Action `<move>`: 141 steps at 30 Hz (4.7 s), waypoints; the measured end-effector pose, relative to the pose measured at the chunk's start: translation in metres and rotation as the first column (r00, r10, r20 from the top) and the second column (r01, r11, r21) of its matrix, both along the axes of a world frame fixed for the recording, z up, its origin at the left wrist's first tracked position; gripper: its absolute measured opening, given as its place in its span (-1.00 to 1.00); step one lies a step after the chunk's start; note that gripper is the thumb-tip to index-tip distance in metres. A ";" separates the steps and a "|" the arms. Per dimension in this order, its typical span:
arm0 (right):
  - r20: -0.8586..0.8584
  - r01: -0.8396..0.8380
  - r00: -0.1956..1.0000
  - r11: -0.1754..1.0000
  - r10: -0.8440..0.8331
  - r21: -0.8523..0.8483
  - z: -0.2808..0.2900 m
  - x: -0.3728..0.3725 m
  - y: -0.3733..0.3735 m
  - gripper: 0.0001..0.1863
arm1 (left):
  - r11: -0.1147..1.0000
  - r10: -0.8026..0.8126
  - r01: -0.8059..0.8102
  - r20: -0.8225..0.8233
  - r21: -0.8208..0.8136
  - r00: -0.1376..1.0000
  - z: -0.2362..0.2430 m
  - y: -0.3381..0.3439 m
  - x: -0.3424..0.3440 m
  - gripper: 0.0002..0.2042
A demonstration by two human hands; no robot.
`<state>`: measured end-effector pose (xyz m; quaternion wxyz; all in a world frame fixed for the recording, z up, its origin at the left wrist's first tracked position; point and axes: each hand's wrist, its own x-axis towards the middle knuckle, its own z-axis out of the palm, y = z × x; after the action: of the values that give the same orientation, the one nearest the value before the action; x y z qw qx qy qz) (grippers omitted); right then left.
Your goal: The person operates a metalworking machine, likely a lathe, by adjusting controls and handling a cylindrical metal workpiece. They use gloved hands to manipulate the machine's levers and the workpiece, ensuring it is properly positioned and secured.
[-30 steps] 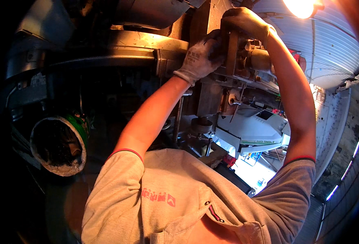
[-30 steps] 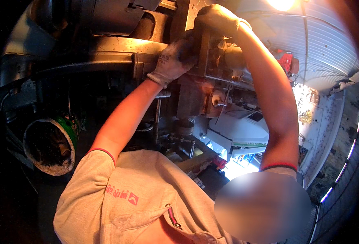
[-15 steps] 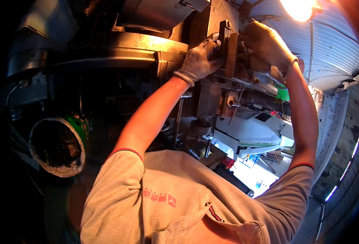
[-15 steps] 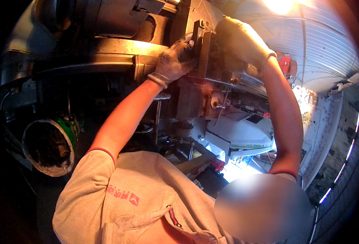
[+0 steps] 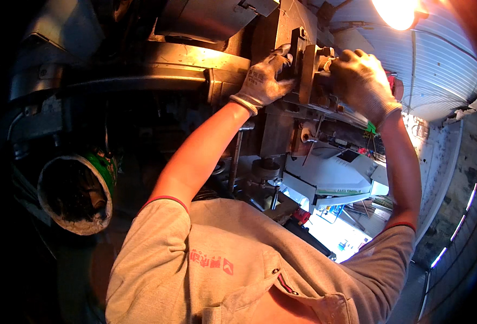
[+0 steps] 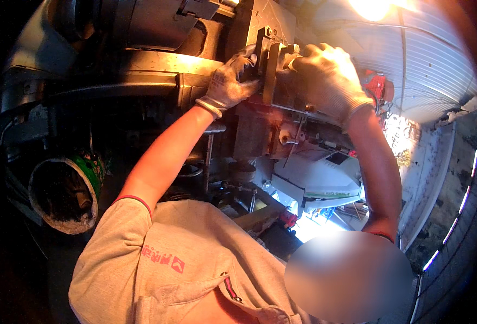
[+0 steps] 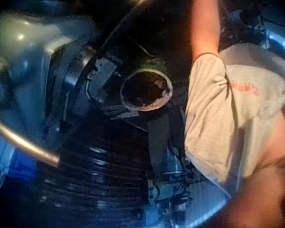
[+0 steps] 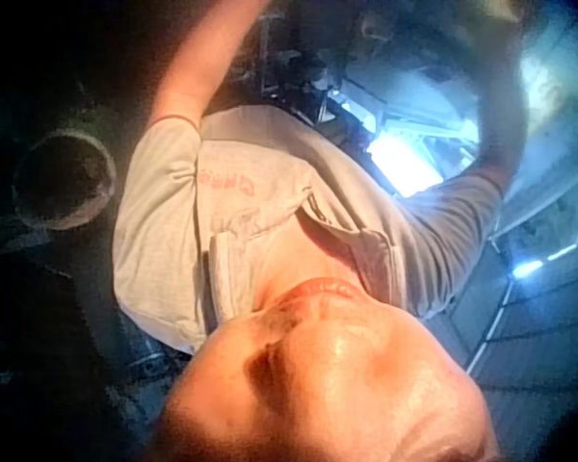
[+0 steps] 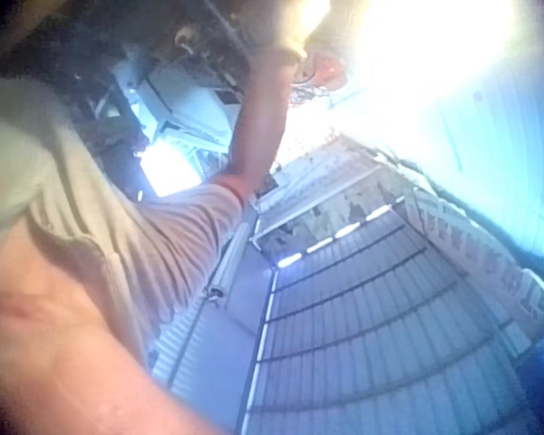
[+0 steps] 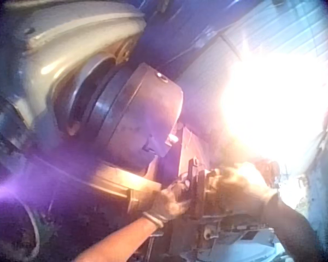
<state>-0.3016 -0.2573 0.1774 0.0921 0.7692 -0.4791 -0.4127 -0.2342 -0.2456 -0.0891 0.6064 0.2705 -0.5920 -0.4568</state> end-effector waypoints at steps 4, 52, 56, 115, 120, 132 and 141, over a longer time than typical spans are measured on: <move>0.095 -0.066 0.993 0.997 0.070 -0.041 -0.017 -0.025 0.015 -0.67 | 0.999 -0.040 0.040 -0.017 0.020 0.999 0.004 0.004 -0.002 -0.50; 0.356 -0.377 0.903 0.844 0.242 0.382 -0.088 -0.079 -0.113 -0.65 | 0.996 -0.079 0.082 -0.048 0.045 0.996 0.006 0.007 0.001 -0.43; 0.327 -0.215 0.943 0.868 0.065 0.447 -0.087 -0.075 -0.117 -0.66 | 0.991 -0.109 0.113 -0.062 0.072 0.992 0.002 0.006 0.008 -0.30; 0.299 -0.358 0.918 0.867 0.260 0.346 -0.094 -0.080 -0.132 -0.73 | 0.945 -0.073 -0.041 0.331 0.324 0.941 0.035 0.033 0.011 -0.56; 0.282 -0.290 0.940 0.887 0.193 0.360 -0.086 -0.082 -0.122 -0.74 | 0.973 -0.091 0.024 0.287 0.231 0.954 0.034 0.033 0.017 -0.61; 0.168 -0.352 0.936 0.842 0.309 0.410 -0.098 -0.083 -0.127 -0.72 | 0.895 -0.250 0.144 0.209 0.422 0.945 0.033 -0.019 0.019 -0.51; 0.180 -0.353 0.935 0.830 0.304 0.432 -0.096 -0.077 -0.125 -0.60 | 0.896 -0.402 0.284 0.352 0.341 0.846 0.035 -0.036 0.031 -0.31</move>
<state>-0.3787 -0.3826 0.0811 -0.0473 0.8602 -0.2330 -0.4511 -0.2034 -0.2814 -0.0544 0.3311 0.3315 -0.6761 -0.5687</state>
